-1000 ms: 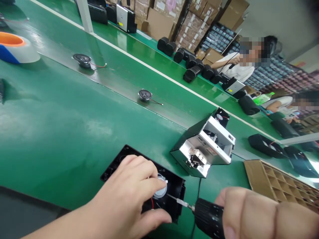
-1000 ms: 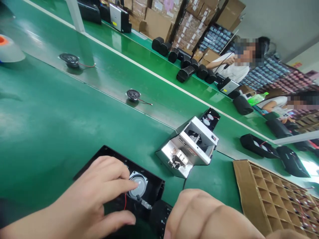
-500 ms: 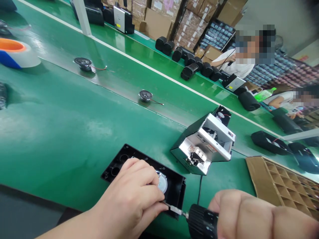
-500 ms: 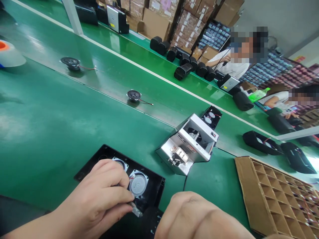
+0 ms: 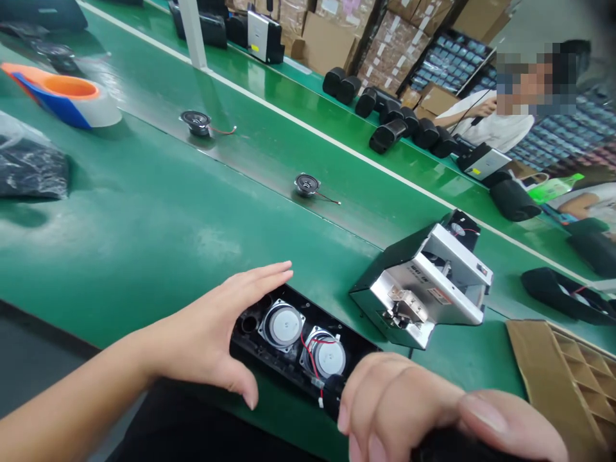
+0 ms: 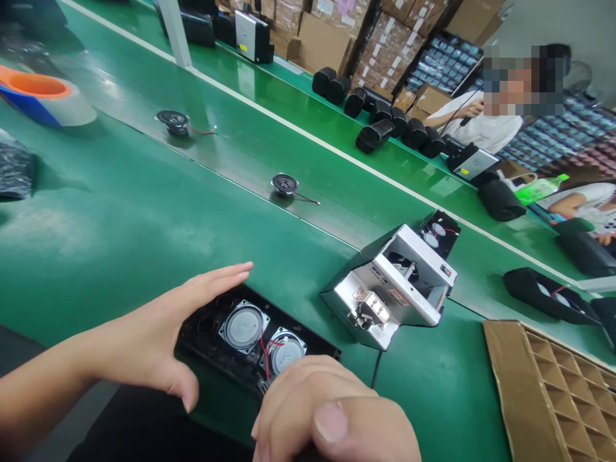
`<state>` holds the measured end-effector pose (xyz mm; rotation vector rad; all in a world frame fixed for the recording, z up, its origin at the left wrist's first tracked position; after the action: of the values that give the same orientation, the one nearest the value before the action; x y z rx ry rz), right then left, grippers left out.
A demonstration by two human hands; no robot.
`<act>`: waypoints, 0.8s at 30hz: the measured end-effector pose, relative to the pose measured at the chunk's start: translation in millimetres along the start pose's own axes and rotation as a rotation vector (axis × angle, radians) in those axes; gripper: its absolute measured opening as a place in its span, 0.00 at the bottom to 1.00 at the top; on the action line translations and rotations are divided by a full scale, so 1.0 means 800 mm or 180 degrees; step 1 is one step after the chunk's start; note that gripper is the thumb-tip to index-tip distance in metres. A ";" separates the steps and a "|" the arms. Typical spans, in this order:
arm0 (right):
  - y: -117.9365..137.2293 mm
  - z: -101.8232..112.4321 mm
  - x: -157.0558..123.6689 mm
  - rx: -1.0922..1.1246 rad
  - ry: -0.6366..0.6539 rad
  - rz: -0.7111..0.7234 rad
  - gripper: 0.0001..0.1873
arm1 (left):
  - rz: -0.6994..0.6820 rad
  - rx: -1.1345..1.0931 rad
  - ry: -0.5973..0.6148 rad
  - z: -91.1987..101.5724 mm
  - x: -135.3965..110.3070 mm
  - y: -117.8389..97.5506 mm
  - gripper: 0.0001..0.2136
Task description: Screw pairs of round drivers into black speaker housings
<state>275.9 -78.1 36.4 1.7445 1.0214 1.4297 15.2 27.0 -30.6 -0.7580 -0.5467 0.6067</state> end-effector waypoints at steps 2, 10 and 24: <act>-0.007 0.003 0.005 0.0116 0.0534 -0.0230 0.21 | 0.0003 -0.0267 -0.0103 -0.005 -0.002 0.009 0.67; -0.012 0.023 0.005 0.0379 0.0455 -0.0772 0.17 | -0.0069 -0.0555 -0.0219 -0.015 0.005 0.010 0.51; 0.009 0.036 0.040 -0.0261 0.1392 -0.0796 0.26 | -0.0038 -0.0561 -0.0253 -0.014 0.008 0.010 0.46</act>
<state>308.2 -54.0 52.0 1.2181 1.3316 1.6964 24.1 30.8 -42.2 -0.8990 -0.6839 0.5845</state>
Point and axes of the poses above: each hand's wrist, its own x-axis towards the middle knuckle, its own z-axis out of the back of the hand, y = z × x, the point moved 1 cm from there along x, towards the middle knuckle, and after that the axes turned 2 degrees about -y, right-handed, at the moved point
